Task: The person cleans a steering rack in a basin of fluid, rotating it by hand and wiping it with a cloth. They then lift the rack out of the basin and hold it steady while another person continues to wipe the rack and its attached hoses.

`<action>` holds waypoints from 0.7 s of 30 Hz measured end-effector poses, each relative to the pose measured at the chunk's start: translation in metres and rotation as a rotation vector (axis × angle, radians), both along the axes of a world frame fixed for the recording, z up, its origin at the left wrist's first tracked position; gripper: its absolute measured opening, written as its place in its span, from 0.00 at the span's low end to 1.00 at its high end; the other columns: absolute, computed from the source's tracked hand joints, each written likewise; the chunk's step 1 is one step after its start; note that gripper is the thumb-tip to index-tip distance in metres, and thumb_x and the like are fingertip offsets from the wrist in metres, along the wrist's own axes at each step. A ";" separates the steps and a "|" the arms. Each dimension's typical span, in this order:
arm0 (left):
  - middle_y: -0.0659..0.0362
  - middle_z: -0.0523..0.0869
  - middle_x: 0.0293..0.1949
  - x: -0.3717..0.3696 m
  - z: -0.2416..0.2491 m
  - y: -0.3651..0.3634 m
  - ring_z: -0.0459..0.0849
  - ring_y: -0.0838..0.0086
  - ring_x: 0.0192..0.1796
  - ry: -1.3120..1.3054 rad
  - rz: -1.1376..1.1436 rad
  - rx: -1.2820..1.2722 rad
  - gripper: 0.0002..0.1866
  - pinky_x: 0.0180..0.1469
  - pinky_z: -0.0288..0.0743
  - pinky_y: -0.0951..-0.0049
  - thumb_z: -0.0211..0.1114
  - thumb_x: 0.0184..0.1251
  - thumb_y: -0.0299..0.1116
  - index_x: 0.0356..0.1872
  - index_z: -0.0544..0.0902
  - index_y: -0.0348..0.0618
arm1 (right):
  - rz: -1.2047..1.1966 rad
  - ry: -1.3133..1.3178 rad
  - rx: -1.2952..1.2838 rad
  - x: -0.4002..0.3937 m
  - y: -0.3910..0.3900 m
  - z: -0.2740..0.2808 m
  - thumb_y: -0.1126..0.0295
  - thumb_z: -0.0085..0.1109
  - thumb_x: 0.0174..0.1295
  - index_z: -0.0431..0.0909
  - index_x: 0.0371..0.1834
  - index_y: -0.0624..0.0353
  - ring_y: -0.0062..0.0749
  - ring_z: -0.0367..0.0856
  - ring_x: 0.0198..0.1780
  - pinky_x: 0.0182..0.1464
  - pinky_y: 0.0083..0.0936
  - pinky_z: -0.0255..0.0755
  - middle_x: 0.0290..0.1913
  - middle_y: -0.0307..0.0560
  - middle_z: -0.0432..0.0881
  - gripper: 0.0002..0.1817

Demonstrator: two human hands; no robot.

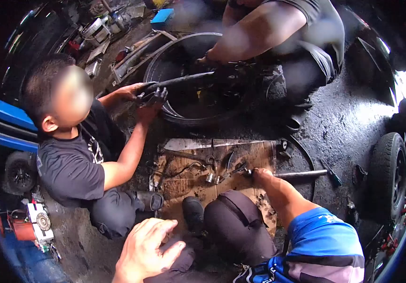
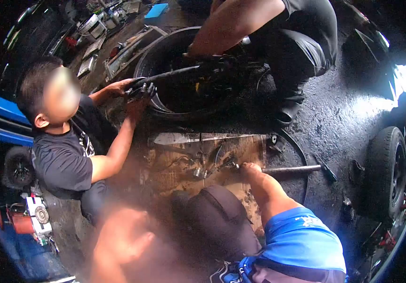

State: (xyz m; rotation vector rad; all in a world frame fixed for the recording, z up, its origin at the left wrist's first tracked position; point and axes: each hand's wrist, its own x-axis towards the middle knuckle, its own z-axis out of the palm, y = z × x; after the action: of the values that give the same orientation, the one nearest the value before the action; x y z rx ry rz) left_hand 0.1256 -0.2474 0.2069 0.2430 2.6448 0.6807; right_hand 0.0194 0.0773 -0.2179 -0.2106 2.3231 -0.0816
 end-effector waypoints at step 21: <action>0.46 0.82 0.44 -0.018 -0.039 -0.013 0.82 0.52 0.45 0.194 -0.079 0.004 0.30 0.50 0.76 0.59 0.76 0.45 0.39 0.51 0.78 0.36 | 0.052 0.151 -0.043 0.013 0.015 -0.066 0.60 0.54 0.60 0.81 0.45 0.54 0.37 0.87 0.43 0.40 0.35 0.81 0.41 0.46 0.86 0.15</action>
State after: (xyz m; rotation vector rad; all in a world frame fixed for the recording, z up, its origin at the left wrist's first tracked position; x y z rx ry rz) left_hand 0.1080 -0.2601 0.1676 0.4319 2.7996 0.6663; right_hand 0.0327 0.0921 -0.2843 -0.3081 2.4655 -0.0921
